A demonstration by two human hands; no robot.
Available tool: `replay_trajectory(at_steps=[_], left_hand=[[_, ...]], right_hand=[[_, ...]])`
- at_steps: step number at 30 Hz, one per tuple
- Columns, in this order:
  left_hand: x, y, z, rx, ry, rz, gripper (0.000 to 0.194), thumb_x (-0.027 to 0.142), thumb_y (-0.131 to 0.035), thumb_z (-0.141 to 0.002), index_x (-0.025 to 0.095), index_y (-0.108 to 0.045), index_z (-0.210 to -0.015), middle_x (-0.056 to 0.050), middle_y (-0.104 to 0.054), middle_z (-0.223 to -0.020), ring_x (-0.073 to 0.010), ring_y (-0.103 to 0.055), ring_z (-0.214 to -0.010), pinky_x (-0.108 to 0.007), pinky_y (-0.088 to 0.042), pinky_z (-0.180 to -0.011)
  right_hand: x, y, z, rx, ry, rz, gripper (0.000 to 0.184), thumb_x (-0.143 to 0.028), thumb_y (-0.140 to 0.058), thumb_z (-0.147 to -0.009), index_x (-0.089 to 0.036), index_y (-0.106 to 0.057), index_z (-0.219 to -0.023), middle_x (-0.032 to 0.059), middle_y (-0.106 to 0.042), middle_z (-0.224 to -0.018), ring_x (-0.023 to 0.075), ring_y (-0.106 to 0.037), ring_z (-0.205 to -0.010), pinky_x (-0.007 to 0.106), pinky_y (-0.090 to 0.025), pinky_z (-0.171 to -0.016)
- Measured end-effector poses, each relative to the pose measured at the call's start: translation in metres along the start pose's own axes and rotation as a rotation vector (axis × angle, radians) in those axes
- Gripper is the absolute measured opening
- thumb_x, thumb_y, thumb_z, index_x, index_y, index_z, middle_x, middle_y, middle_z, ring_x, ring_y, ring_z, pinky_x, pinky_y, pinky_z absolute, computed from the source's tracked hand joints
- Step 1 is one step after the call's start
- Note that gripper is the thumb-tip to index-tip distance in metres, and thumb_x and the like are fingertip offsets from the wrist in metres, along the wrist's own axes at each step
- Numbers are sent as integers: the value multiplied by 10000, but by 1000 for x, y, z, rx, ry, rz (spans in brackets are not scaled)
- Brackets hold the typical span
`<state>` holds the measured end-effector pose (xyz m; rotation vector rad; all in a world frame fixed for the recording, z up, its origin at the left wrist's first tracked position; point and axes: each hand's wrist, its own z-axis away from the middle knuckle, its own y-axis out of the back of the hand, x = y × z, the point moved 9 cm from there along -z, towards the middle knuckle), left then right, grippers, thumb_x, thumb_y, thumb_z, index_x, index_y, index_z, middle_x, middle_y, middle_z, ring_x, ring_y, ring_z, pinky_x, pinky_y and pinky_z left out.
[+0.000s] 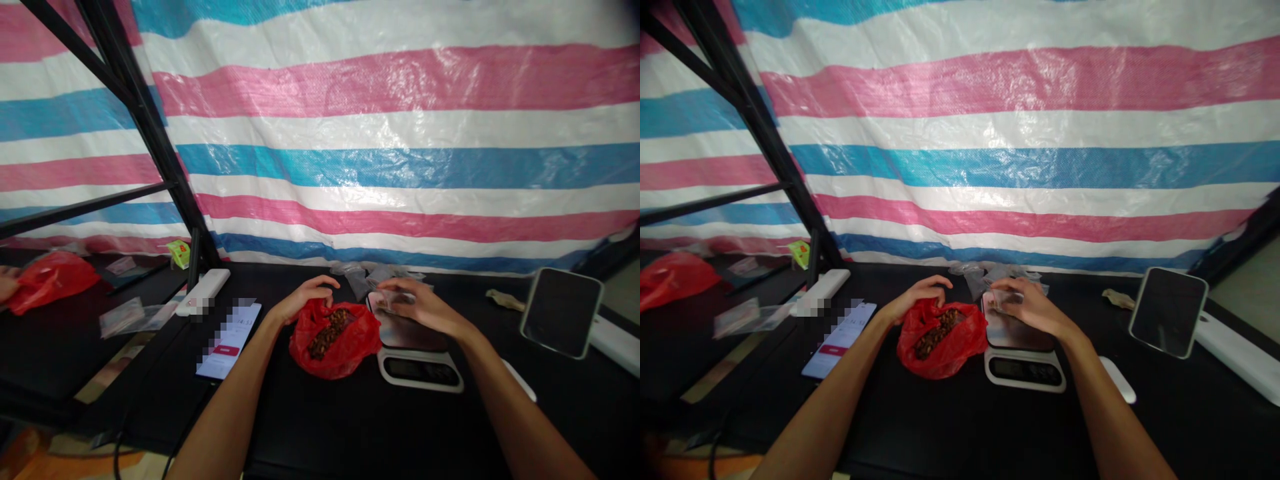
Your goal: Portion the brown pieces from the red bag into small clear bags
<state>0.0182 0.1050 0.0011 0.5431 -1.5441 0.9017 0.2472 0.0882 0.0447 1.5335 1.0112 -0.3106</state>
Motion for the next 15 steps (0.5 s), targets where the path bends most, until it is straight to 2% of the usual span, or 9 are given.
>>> replay_trajectory(at_steps=[3,5,7,11,15], left_hand=[[3,-8,0,-20,-5,-66,370,385,-751,-822,184,-682,-1125,-20,-650,-749,-147,-589,-678,-262,-414,-673],[10,-8,-1,37,-74,-183,362,402,-775,-820,194,-700,-1106,-10,-636,-769,-141,-577,-694,-261,-415,-688],[18,-10,-2,109,-175,-304,372,406,-809,-800,201,-715,-1096,-14,-642,-831,-149,-588,-757,-265,-434,-736],[24,-21,-5,152,-308,-414,373,413,-832,-786,202,-722,-1073,-59,-689,-1012,-195,-626,-936,-290,-467,-849],[23,-18,-8,235,-341,-407,308,470,-762,-847,194,-714,-975,-53,-706,-935,-196,-636,-860,-291,-475,-784]], right_hand=[[-1,-2,-5,158,-27,-112,427,-385,-710,-840,-262,-665,-1246,49,-720,-1044,246,-689,-883,421,-574,-817],[-7,-4,-7,310,12,-161,478,-400,-706,-857,-265,-603,-1304,29,-687,-977,226,-664,-846,398,-573,-795],[-17,-15,-10,386,61,-194,504,-402,-688,-878,-275,-552,-1346,19,-660,-940,218,-643,-819,387,-572,-775],[-33,-43,-13,400,96,-228,489,-377,-676,-893,-267,-525,-1345,44,-654,-966,229,-641,-829,402,-575,-779],[-46,-58,-12,301,123,-217,531,-366,-669,-906,-283,-509,-1406,74,-664,-1042,239,-647,-851,446,-586,-832]])
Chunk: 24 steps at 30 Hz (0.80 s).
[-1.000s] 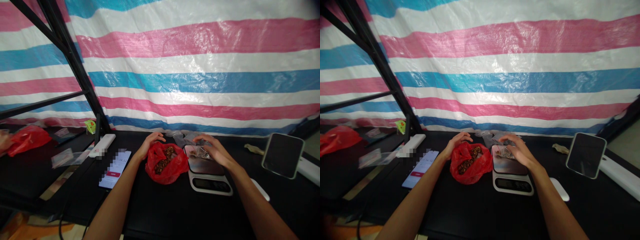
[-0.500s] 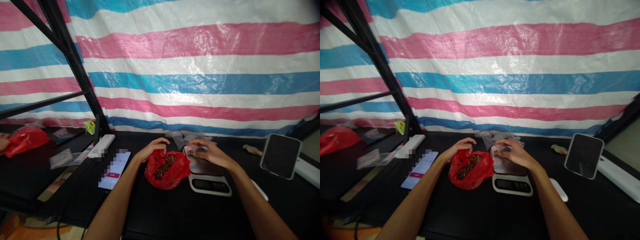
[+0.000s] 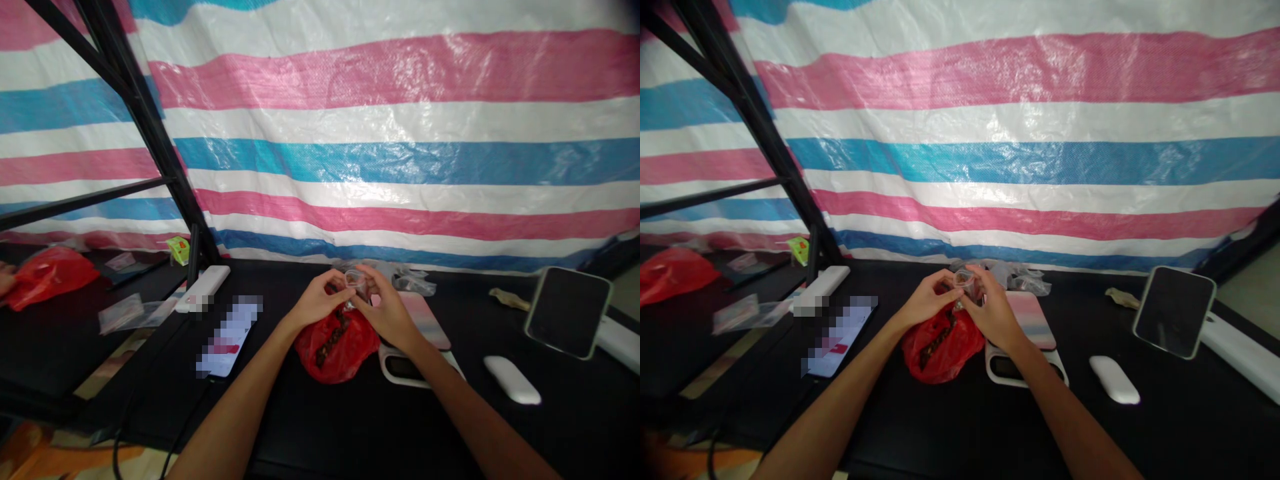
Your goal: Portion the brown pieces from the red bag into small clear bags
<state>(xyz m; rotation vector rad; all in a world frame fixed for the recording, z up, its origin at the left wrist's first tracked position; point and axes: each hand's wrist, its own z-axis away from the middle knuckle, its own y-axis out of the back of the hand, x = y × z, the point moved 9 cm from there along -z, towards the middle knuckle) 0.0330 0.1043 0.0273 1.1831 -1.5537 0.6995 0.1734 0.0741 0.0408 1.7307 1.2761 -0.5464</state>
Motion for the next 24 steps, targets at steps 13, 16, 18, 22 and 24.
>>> replay_trajectory(at_steps=[13,16,18,22,24], left_hand=[[8,8,1,57,16,95,305,478,-630,-942,184,-707,-966,-43,-699,-935,-200,-622,-860,-295,-468,-795],[10,0,4,6,32,143,307,485,-633,-947,184,-678,-982,-41,-690,-934,-187,-627,-849,-284,-477,-779],[9,-8,4,-31,31,181,317,486,-686,-917,192,-642,-1025,-40,-692,-956,-175,-639,-837,-281,-489,-777],[4,-11,2,20,20,162,385,503,-755,-859,186,-596,-1010,-31,-688,-912,-157,-639,-784,-281,-504,-766],[2,-10,1,33,9,119,373,504,-740,-871,180,-602,-993,-27,-681,-890,-153,-633,-777,-279,-505,-761]], right_hand=[[6,17,-5,53,-134,-88,254,-501,-628,-939,-251,-670,-921,18,-688,-829,206,-638,-759,337,-526,-705],[2,21,-3,103,-111,-62,231,-464,-626,-944,-249,-623,-858,-13,-602,-735,175,-563,-666,303,-456,-612],[0,21,-2,117,-105,-54,237,-438,-615,-945,-246,-582,-811,-28,-550,-687,160,-518,-617,291,-410,-564],[-6,20,-4,109,-68,-13,193,-405,-594,-954,-233,-600,-866,-11,-613,-762,166,-562,-681,304,-427,-630],[-5,18,-5,81,-77,-9,181,-402,-595,-957,-227,-632,-929,8,-659,-828,177,-591,-732,316,-441,-672]])
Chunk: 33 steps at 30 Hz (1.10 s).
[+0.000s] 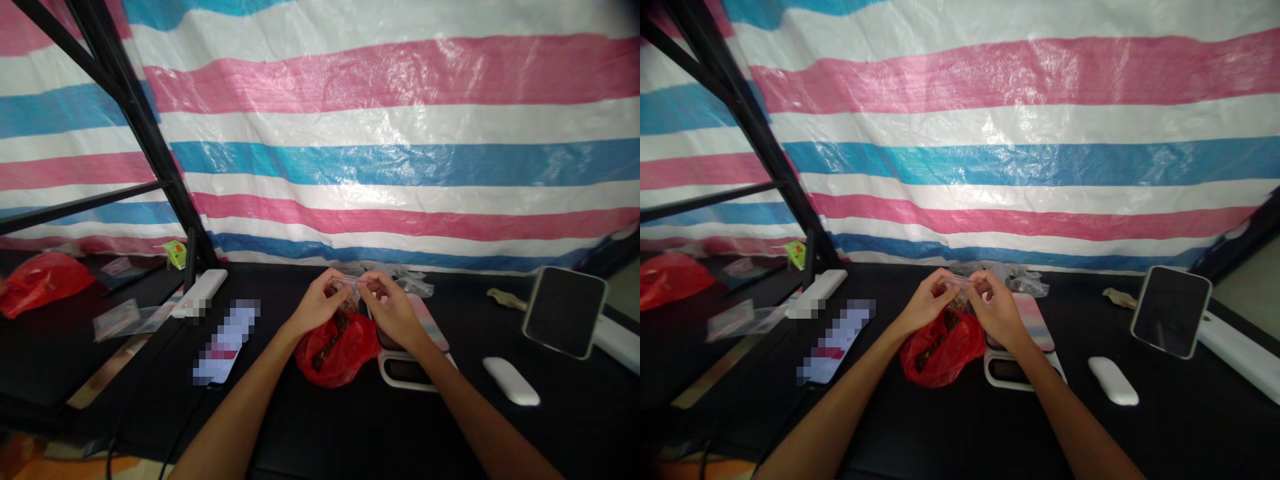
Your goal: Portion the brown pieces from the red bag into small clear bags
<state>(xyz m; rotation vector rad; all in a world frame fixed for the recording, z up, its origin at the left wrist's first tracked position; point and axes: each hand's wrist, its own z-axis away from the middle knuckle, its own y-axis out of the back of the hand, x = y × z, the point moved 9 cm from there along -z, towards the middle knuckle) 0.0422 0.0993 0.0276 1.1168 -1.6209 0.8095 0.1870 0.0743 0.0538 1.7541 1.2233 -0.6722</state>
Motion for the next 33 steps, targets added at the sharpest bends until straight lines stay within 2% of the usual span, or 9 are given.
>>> replay_trajectory(at_steps=[5,10,13,16,20,24,30,31,33], left_hand=[[-1,1,0,-12,-21,-106,327,479,-698,-912,167,-662,-1004,-48,-691,-929,-166,-640,-828,-280,-514,-771],[1,0,1,-23,-11,-67,346,484,-689,-919,151,-689,-1014,-61,-709,-947,-171,-657,-838,-284,-526,-783],[2,-2,1,-32,-10,-55,360,491,-709,-903,143,-700,-995,-62,-718,-928,-171,-666,-835,-281,-530,-784],[3,0,0,-2,-17,-48,371,501,-727,-883,146,-709,-988,-59,-729,-914,-171,-671,-824,-274,-529,-770],[7,5,0,38,-41,-70,340,475,-739,-876,146,-737,-961,-68,-746,-922,-182,-680,-848,-278,-525,-780],[12,7,1,54,-45,-107,298,425,-760,-858,140,-756,-943,-83,-759,-931,-192,-686,-858,-289,-523,-790],[20,3,0,78,-117,-172,206,364,-737,-860,160,-766,-854,-71,-753,-895,-182,-667,-828,-280,-507,-774],[21,7,-1,97,-127,-187,202,363,-737,-854,163,-767,-843,-66,-753,-878,-180,-663,-815,-279,-505,-769],[21,30,-3,237,-143,-201,212,375,-712,-858,170,-766,-843,-56,-753,-855,-180,-663,-799,-279,-509,-774]], right_hand=[[-1,1,1,8,24,63,184,-374,-563,-974,-227,-661,-921,8,-660,-822,182,-578,-729,325,-434,-683],[-4,-1,2,0,61,77,182,-367,-546,-995,-229,-663,-980,18,-681,-895,189,-605,-794,323,-443,-716],[-9,-1,2,12,102,83,160,-349,-575,-986,-230,-661,-923,10,-644,-851,184,-578,-767,325,-448,-735],[-15,0,2,16,146,91,159,-313,-569,-993,-230,-644,-880,5,-615,-833,181,-567,-768,330,-452,-766],[-20,-2,2,-10,166,93,107,-313,-603,-981,-236,-668,-945,12,-641,-883,184,-565,-782,334,-455,-769],[-21,0,4,36,172,76,161,-312,-575,-994,-234,-606,-857,-3,-580,-816,178,-547,-749,328,-440,-727],[-14,-7,6,5,153,179,143,-325,-530,-1012,-245,-627,-943,8,-618,-862,197,-570,-784,363,-441,-779],[-14,-6,6,11,164,208,140,-332,-530,-1011,-246,-625,-954,14,-620,-873,202,-570,-792,372,-445,-790],[-17,1,6,80,202,246,156,-367,-567,-993,-245,-610,-1079,40,-632,-975,213,-579,-833,395,-463,-833]])
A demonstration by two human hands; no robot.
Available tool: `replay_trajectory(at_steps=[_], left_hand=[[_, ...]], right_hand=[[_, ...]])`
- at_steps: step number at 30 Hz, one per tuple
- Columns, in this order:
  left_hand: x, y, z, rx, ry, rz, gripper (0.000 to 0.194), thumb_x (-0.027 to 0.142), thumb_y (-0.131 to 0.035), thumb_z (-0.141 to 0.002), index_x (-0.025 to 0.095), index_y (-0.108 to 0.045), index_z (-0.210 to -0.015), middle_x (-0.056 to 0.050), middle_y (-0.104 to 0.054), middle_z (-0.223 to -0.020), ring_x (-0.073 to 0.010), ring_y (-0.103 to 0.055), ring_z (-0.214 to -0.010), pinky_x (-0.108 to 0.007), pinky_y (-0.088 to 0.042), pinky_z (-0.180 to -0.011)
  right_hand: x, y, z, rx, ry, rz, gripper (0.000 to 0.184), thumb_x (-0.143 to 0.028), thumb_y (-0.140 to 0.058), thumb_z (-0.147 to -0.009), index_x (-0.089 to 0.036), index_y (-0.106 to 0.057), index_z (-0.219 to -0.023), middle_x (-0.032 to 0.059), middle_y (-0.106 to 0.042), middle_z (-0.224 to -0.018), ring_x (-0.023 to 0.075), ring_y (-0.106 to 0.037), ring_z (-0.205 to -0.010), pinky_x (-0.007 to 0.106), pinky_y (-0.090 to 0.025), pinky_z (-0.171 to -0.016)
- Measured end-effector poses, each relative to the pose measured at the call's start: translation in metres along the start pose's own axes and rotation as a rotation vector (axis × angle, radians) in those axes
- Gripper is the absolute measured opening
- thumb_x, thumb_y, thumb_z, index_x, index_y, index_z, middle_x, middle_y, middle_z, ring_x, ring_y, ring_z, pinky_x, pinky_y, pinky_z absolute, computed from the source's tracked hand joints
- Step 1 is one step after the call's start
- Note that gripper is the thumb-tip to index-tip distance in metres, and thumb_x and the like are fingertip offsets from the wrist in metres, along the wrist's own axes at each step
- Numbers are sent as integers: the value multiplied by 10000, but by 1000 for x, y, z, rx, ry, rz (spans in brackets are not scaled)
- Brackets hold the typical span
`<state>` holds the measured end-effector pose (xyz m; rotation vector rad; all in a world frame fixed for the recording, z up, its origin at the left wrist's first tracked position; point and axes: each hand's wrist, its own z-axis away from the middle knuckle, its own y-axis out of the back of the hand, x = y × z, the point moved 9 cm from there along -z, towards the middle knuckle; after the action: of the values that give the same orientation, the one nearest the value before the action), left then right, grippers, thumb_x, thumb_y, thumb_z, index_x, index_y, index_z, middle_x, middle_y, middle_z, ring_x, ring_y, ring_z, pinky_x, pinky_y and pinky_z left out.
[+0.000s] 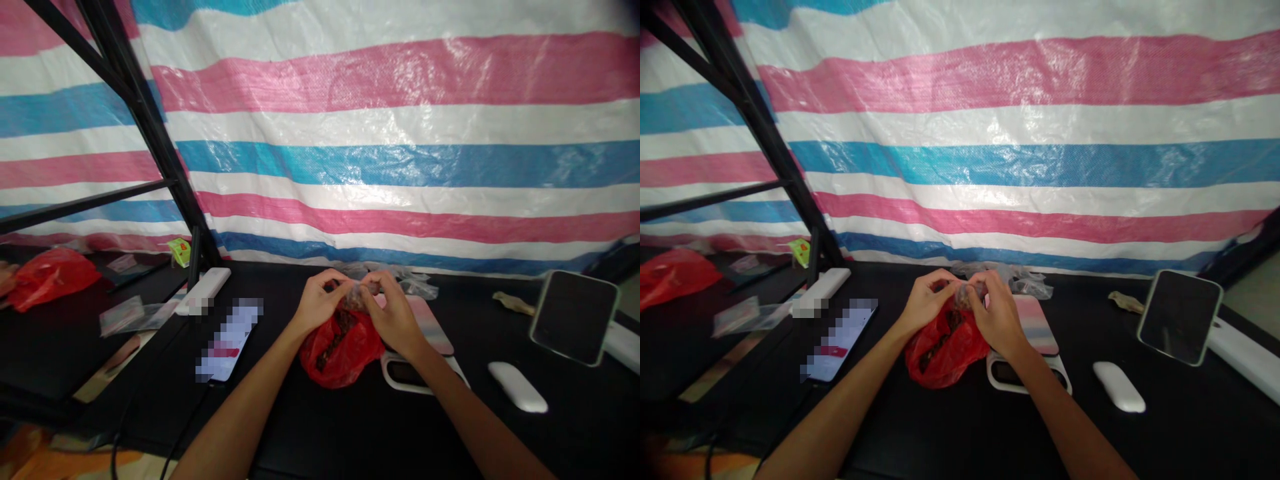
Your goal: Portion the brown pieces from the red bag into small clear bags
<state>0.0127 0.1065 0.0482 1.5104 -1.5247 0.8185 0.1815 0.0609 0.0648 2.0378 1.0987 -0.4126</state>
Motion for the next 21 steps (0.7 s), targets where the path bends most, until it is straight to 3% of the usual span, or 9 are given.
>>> replay_trajectory(at_steps=[3,6,10,14,17,21], left_hand=[[-22,65,-2,438,101,-122,257,378,-610,-894,164,-744,-847,-53,-750,-834,-185,-672,-800,-285,-516,-795],[-50,95,-1,499,268,-288,208,296,-593,-867,144,-725,-816,-71,-741,-788,-206,-673,-754,-300,-512,-736],[-65,93,5,447,333,-409,77,154,-650,-777,153,-717,-816,-71,-708,-735,-230,-675,-742,-346,-518,-778],[-46,89,10,498,229,-568,238,112,-599,-827,158,-697,-1039,-136,-698,-1039,-287,-635,-1059,-463,-454,-1026],[-22,84,4,492,50,-643,177,136,-539,-896,176,-687,-982,-119,-686,-1032,-278,-617,-1054,-454,-470,-1006],[1,65,-2,356,-138,-444,138,213,-546,-954,193,-682,-969,-68,-700,-982,-202,-649,-939,-337,-517,-873]], right_hand=[[6,22,-2,185,-9,21,463,-420,-615,-963,-238,-482,-1368,93,-616,-1168,227,-596,-907,430,-485,-899],[18,41,-6,265,-65,96,462,-434,-565,-982,-227,-493,-1389,104,-637,-1160,237,-614,-902,447,-495,-878],[32,43,-10,117,-93,362,325,-452,-477,-1016,-252,-709,-1127,105,-704,-1157,318,-609,-1075,554,-434,-963],[54,31,-4,-88,-112,497,444,-484,-421,-1038,-311,-803,-892,59,-727,-1260,392,-490,-1299,684,-295,-1056],[64,26,-1,-139,-118,483,441,-502,-425,-1037,-324,-812,-925,45,-769,-1181,399,-478,-1321,708,-252,-1075],[50,32,-7,-55,-95,360,408,-496,-426,-1043,-323,-746,-1229,54,-719,-1315,364,-518,-1305,680,-284,-1108]])
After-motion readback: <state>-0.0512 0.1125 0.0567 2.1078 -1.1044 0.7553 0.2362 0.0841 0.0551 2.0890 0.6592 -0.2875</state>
